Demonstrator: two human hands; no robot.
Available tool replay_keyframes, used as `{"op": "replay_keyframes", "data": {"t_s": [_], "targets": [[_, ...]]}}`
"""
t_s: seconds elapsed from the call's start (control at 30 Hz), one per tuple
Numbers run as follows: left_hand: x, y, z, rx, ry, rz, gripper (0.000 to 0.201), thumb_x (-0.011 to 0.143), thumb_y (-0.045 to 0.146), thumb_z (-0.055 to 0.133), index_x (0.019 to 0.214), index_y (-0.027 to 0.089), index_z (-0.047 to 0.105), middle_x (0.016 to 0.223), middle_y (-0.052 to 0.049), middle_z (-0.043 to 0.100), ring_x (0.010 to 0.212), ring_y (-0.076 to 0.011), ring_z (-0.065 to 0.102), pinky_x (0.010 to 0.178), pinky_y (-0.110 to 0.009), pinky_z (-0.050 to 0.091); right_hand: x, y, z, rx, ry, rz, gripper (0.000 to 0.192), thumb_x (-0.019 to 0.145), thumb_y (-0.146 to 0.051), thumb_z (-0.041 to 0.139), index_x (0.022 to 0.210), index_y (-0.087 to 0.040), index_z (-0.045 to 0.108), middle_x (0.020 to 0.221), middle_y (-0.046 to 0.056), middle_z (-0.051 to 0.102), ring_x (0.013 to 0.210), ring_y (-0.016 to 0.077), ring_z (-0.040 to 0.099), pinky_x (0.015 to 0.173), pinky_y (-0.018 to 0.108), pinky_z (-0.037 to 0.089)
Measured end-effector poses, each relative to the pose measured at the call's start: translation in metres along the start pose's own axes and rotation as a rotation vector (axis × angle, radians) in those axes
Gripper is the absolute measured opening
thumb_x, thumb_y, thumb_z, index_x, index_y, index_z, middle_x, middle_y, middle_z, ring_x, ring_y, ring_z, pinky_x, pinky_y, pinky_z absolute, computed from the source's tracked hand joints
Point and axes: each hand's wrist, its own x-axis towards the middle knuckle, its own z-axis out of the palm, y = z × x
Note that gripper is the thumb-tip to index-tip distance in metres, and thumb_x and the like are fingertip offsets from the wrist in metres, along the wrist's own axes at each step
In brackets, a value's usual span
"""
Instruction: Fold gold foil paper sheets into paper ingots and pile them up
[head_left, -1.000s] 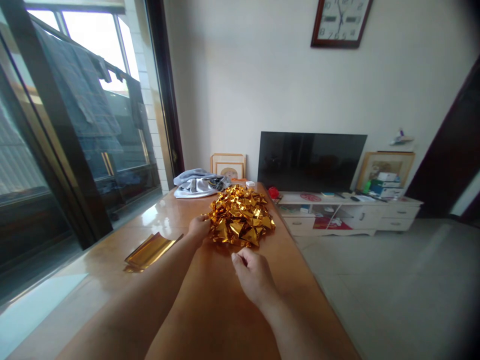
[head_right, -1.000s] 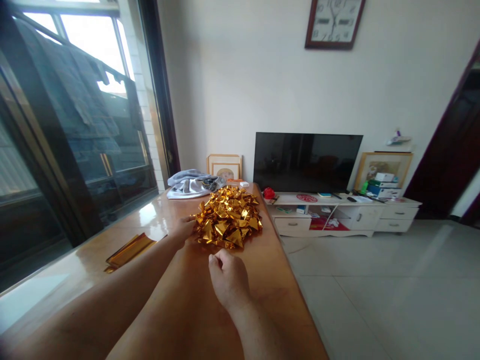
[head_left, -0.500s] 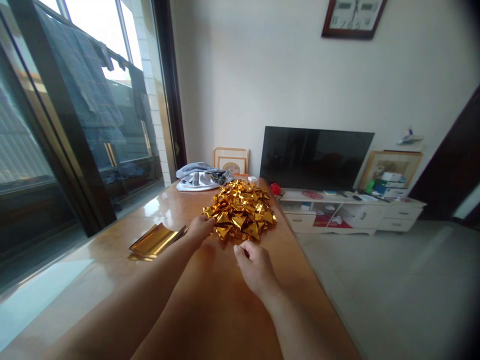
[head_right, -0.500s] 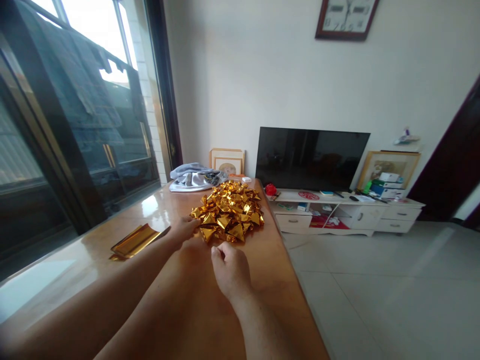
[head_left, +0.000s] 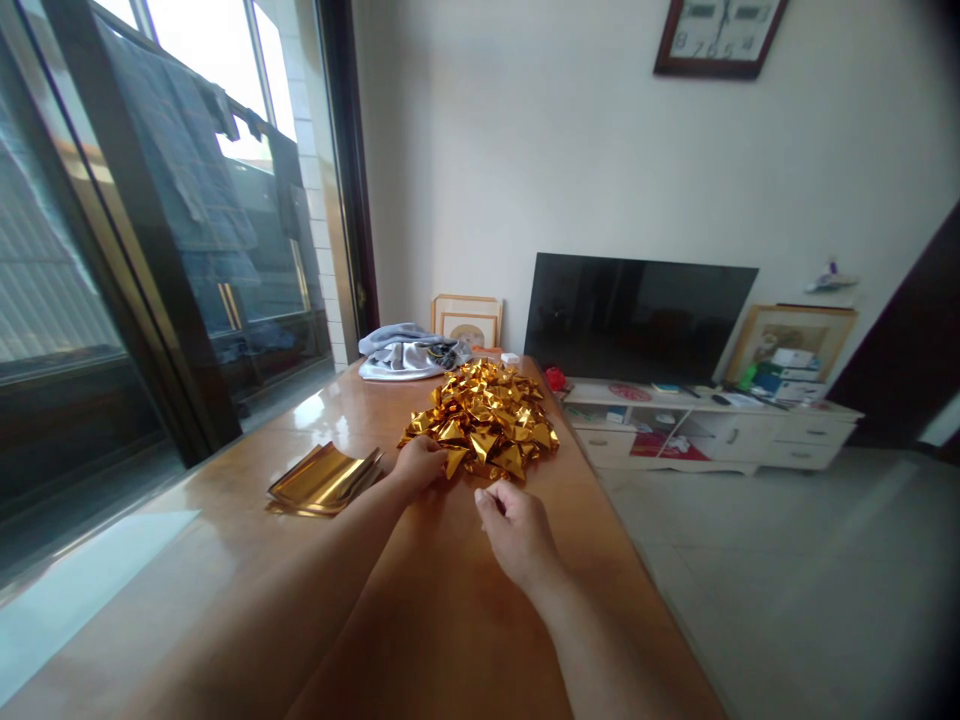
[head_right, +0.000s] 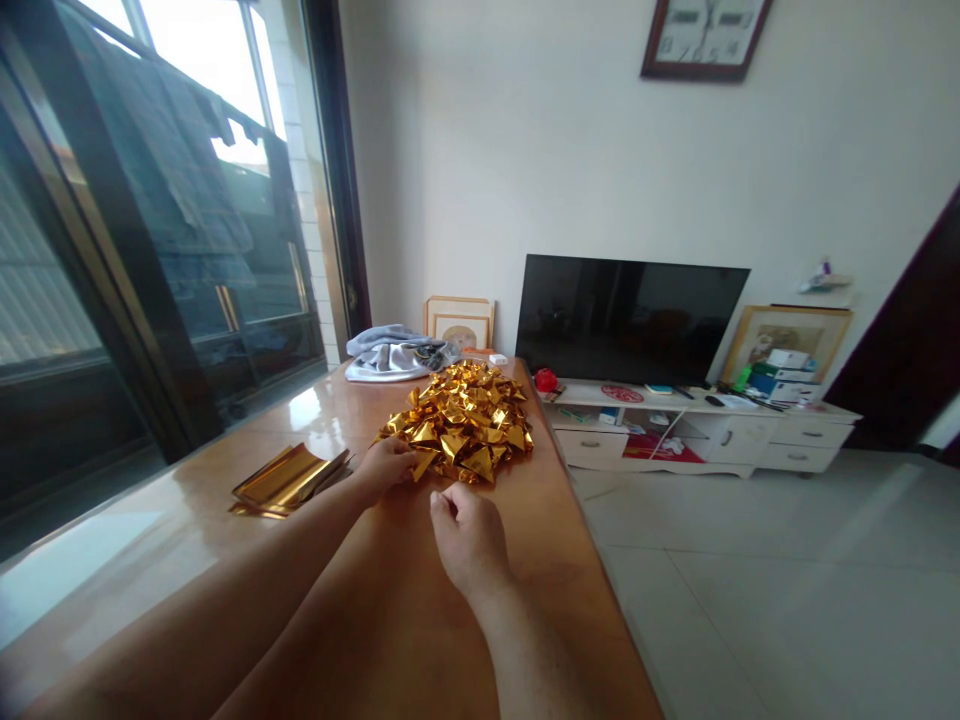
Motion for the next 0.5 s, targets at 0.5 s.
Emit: {"op": "replay_keyframes", "data": {"t_s": [0.5], "targets": [[-0.05,0.003,-0.044,-0.387,0.084,-0.016,0.022,0.066,0.03,0.075,0.077,0.016,0.062,0.065,-0.002,0.063,0.055,-0.0131,0.059,0.053,-0.024,0.044,-0.001,0.005,0.001,-0.05,-0.038,-0.03,0.036,0.094,-0.045,0.05,0.067,-0.022,0.056,0.061,0.0,0.063,0.058,0.0152,0.052,0.056,0.026,0.032]]}}
